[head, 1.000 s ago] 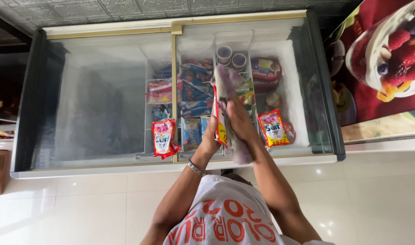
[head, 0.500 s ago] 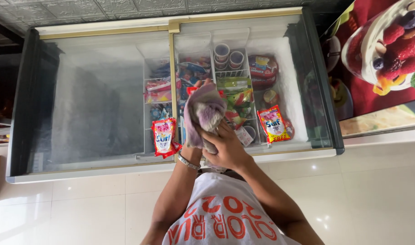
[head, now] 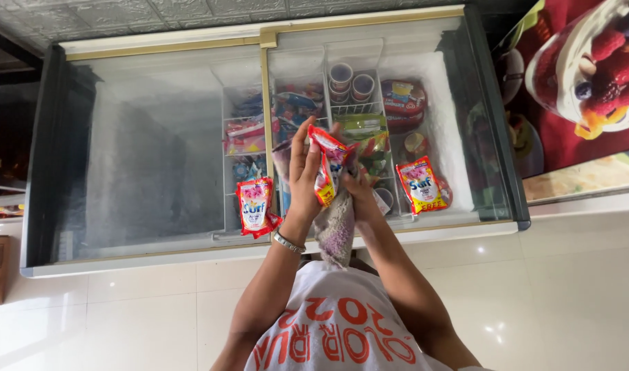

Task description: Wiping detergent sachets with a cleaning cloth and restocking them on the shelf in a grocery store.

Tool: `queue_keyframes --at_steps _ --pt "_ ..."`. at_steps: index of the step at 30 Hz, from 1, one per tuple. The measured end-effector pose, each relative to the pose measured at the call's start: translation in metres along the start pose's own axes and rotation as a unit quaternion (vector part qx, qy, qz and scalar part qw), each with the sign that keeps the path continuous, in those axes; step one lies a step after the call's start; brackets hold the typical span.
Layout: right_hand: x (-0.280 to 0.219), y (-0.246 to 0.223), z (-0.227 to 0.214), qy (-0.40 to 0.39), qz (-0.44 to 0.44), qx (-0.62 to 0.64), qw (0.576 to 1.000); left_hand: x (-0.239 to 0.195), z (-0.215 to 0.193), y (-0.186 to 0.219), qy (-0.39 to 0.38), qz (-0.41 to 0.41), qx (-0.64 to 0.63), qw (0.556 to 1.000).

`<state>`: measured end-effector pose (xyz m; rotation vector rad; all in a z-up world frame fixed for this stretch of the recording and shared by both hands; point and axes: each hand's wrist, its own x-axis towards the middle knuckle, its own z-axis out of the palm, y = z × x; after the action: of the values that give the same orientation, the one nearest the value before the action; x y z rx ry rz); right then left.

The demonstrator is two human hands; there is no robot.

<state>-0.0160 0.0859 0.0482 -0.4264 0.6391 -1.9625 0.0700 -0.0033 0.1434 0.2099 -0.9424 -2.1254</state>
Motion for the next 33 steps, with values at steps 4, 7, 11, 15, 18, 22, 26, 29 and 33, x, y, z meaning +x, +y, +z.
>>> queue_keyframes --at_steps 4,7,11,15,18,22,26,29,33 --pt "-0.001 -0.004 0.014 0.075 0.066 0.005 0.995 0.0 0.0 0.019 -0.053 0.056 0.182 0.98" --pt "0.004 -0.009 0.017 0.166 0.092 -0.001 0.982 0.001 0.007 0.052 -0.083 0.083 0.366 0.923" --pt "0.01 -0.029 0.021 0.167 -0.046 -0.117 0.978 0.001 0.007 0.074 -0.001 0.144 0.495 0.857" --pt "0.01 -0.053 0.055 0.16 -0.201 -0.237 0.937 -0.014 0.002 0.059 0.079 0.033 0.419 0.904" --pt "-0.003 -0.041 0.069 0.237 -0.249 -0.489 0.802 -0.017 0.044 0.058 -0.029 0.171 0.53 0.83" --pt "-0.023 -0.033 0.094 0.094 -0.405 -0.566 0.711 -0.015 -0.039 -0.016 -0.056 0.114 0.372 0.92" --pt "-0.033 -0.04 0.092 0.003 -0.311 -0.662 0.682 -0.007 -0.064 -0.026 -0.013 -0.13 -0.032 0.991" --pt "-0.033 -0.035 0.072 -0.023 -0.353 -0.694 0.627 0.003 -0.029 0.0 -0.019 -0.151 -0.082 0.985" --pt "-0.012 -0.065 0.085 -0.036 -0.381 -0.669 0.637 -0.004 -0.023 -0.013 -0.039 -0.194 -0.038 0.98"
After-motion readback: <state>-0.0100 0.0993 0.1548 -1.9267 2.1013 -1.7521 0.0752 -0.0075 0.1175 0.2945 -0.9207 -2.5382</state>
